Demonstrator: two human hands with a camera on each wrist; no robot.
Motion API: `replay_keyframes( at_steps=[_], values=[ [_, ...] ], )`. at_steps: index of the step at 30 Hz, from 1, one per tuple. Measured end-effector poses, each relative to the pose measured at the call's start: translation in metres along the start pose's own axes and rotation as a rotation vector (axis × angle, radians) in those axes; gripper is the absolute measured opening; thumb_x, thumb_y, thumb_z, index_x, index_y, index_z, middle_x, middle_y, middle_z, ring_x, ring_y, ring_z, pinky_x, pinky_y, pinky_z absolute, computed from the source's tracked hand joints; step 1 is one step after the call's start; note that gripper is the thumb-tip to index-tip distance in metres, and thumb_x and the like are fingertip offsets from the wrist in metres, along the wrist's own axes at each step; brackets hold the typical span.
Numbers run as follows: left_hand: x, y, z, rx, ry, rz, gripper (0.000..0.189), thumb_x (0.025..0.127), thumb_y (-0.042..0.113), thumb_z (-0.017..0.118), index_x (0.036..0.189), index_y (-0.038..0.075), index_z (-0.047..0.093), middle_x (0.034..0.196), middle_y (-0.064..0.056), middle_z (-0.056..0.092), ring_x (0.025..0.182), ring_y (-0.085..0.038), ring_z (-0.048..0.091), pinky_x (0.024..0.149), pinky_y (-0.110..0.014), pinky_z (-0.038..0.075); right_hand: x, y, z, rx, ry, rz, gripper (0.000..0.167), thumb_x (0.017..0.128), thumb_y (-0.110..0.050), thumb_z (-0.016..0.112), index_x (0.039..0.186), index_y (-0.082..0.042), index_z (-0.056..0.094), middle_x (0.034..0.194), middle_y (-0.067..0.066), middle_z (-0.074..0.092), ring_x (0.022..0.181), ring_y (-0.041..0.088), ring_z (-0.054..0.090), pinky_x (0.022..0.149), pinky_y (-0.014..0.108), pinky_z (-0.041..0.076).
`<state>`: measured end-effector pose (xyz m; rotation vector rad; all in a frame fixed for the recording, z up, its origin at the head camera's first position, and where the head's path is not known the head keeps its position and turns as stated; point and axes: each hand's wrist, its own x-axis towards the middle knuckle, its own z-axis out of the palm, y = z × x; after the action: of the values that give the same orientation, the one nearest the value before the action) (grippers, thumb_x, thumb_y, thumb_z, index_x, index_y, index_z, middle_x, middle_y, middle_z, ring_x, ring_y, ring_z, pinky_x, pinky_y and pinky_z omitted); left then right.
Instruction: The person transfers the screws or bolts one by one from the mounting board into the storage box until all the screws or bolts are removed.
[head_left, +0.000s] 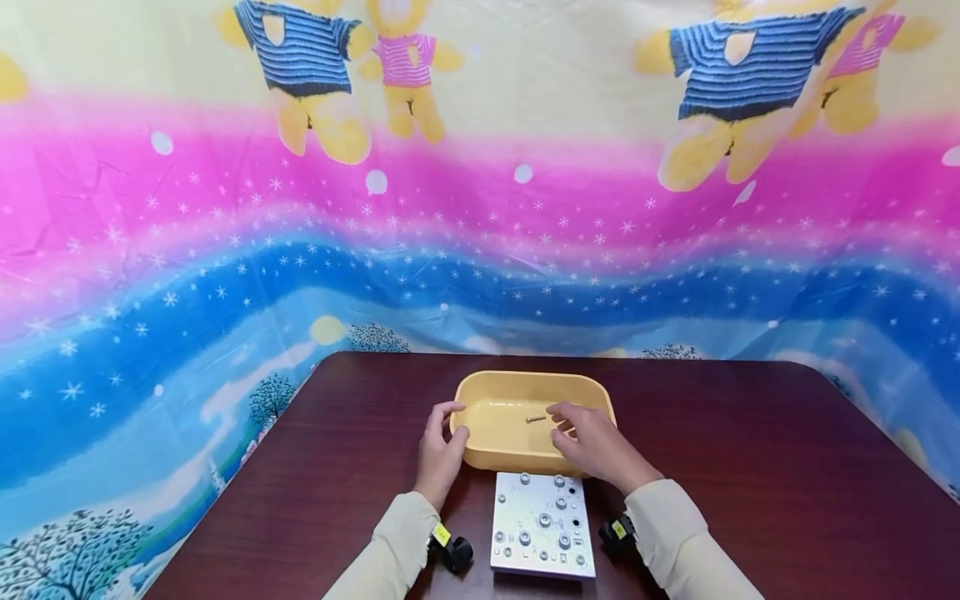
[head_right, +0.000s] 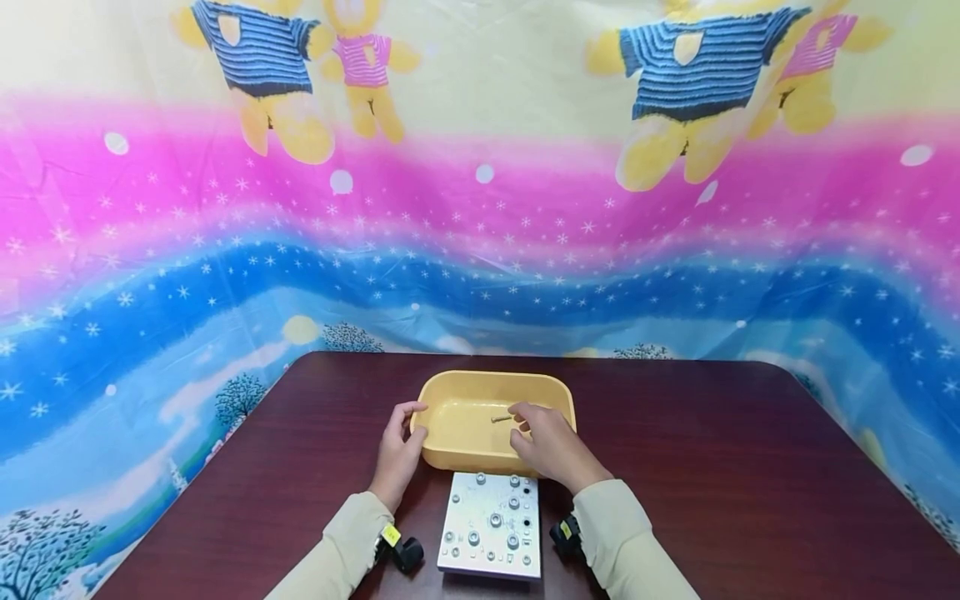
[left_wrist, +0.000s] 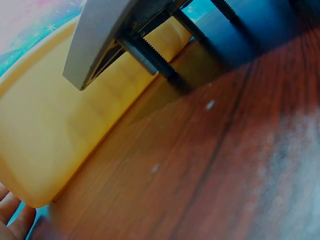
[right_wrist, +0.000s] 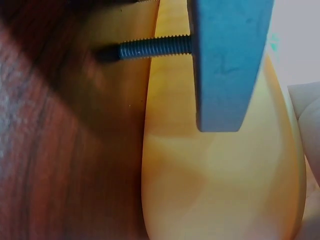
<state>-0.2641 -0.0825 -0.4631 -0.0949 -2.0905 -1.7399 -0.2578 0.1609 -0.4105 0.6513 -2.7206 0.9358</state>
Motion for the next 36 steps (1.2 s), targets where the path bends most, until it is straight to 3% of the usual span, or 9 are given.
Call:
replay_keyframes(
  at_steps=[4,14,18,25,31,36],
  values=[
    [0.0,-0.002,0.001,-0.036,-0.037,0.005,0.04,0.081,0.002,0.061,0.119,0.009,0.055,0.12,-0.015,0.059,0.098,-0.026,0.056,0.072,-0.022,0.043,0.0,0.001,-0.002,0.019,-0.007,-0.019,0.033,0.089,-0.011,0.06,0.121,-0.003,0.063,0.115,0.013,0.066,0.092,0.019,0.065,0.079,0.038,0.054],
    [0.001,-0.001,0.004,-0.005,-0.064,-0.038,0.035,0.082,0.007,0.06,0.115,0.014,0.052,0.123,-0.007,0.056,0.106,-0.02,0.055,0.084,-0.027,0.046,0.0,0.005,-0.013,0.126,-0.002,-0.049,0.033,0.091,-0.009,0.062,0.123,-0.008,0.062,0.117,0.011,0.065,0.098,0.021,0.064,0.081,0.038,0.053],
    [0.001,-0.002,0.004,-0.005,-0.067,-0.026,0.035,0.083,0.007,0.06,0.116,0.012,0.051,0.124,-0.01,0.056,0.107,-0.024,0.055,0.083,-0.027,0.046,-0.003,-0.003,-0.024,0.156,-0.062,-0.049,0.037,0.092,-0.013,0.062,0.128,-0.01,0.058,0.123,0.008,0.062,0.103,0.025,0.063,0.085,0.041,0.052],
    [-0.008,0.039,-0.004,-0.016,-0.094,-0.047,0.035,0.085,0.0,0.057,0.119,-0.002,0.049,0.127,-0.02,0.052,0.111,-0.034,0.053,0.083,-0.026,0.046,-0.015,-0.038,-0.06,0.094,-0.239,0.051,0.046,0.09,-0.02,0.066,0.134,-0.014,0.053,0.121,0.01,0.06,0.101,0.021,0.062,0.082,0.039,0.052],
    [0.003,0.013,0.0,0.0,-0.073,-0.044,0.036,0.085,0.001,0.059,0.12,0.004,0.05,0.126,-0.016,0.054,0.11,-0.03,0.054,0.084,-0.028,0.046,-0.029,-0.059,-0.081,0.025,-0.378,0.014,0.05,0.086,-0.018,0.07,0.132,-0.011,0.051,0.11,0.011,0.063,0.089,0.016,0.063,0.075,0.035,0.052],
    [0.003,0.002,0.002,0.016,-0.071,-0.056,0.035,0.086,0.005,0.059,0.12,0.011,0.051,0.127,-0.01,0.054,0.109,-0.025,0.055,0.084,-0.028,0.046,-0.045,-0.073,-0.078,-0.041,-0.453,-0.026,0.029,0.08,-0.013,0.071,0.107,-0.008,0.063,0.091,0.001,0.062,0.075,0.009,0.057,0.067,0.029,0.048]
  ],
)
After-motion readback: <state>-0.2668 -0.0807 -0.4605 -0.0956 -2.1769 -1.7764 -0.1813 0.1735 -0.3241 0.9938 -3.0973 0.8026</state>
